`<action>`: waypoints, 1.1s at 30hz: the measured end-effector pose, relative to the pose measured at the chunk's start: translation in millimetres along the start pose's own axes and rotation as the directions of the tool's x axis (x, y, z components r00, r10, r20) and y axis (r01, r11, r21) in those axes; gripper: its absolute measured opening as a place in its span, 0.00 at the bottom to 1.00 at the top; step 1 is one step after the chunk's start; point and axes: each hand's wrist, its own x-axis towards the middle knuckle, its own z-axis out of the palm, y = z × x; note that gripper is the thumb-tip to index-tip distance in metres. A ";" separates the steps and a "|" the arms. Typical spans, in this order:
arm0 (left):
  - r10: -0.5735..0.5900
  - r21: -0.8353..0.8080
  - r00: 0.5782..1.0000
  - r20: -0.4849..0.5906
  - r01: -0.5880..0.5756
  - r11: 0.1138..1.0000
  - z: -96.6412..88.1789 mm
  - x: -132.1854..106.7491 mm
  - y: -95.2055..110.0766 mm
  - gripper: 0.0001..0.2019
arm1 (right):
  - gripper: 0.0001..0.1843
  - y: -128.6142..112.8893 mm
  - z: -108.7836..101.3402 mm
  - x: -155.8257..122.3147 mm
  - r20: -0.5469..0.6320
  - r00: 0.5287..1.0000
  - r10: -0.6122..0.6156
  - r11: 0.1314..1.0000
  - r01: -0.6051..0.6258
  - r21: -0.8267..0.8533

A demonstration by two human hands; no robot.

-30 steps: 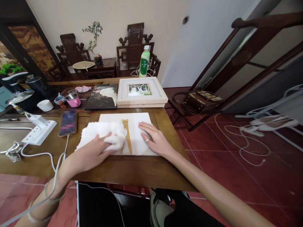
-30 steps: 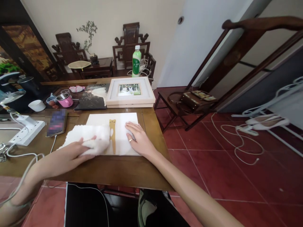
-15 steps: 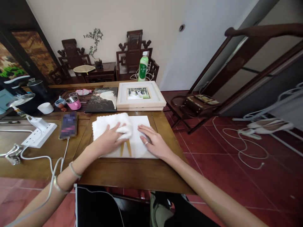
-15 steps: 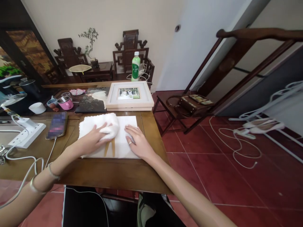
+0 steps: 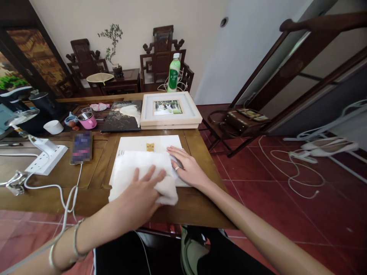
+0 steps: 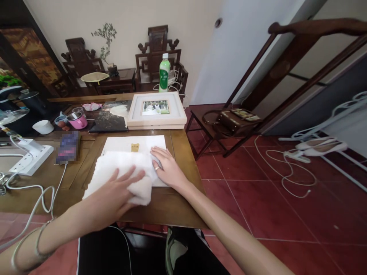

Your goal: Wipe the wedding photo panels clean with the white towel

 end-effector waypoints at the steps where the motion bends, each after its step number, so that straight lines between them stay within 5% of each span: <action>1: 0.007 -0.002 1.000 0.027 -0.007 1.000 -1.1 -3.8 5.0 0.14 | 0.21 0.0 -0.1 0.0 0.004 1.000 -0.005 1.000 0.005 -0.002; 4: 0.021 -0.040 0.999 0.029 -0.020 0.999 -2.3 -3.8 1.1 0.14 | 0.22 0.7 0.1 0.1 0.005 1.000 -0.012 1.000 0.012 -0.004; 12: -0.031 -0.227 0.994 -0.105 0.006 0.974 -2.6 52.5 -71.9 0.18 | 0.20 1.3 0.2 0.2 -0.008 1.000 -0.008 1.000 0.008 0.009; 16: -0.080 -0.269 0.982 -0.173 0.031 0.963 -8.6 72.2 -85.8 0.21 | 0.20 -0.9 -0.8 0.5 0.005 1.000 0.003 1.000 -0.003 0.006; 21: -0.128 -0.155 0.984 -0.120 0.109 0.982 -10.3 66.8 -63.9 0.17 | 0.20 0.6 -0.3 0.7 0.004 1.000 -0.007 1.000 0.007 0.006; 28: -0.070 -0.049 0.997 -0.019 0.069 0.996 -2.9 12.6 2.8 0.15 | 0.21 2.2 -0.4 0.5 0.008 1.000 -0.022 1.000 0.022 -0.016; 33: -0.009 -0.037 0.997 -0.078 0.006 0.999 4.4 8.3 -4.4 0.16 | 0.23 1.2 -1.0 0.5 0.013 1.000 -0.022 1.000 0.022 -0.008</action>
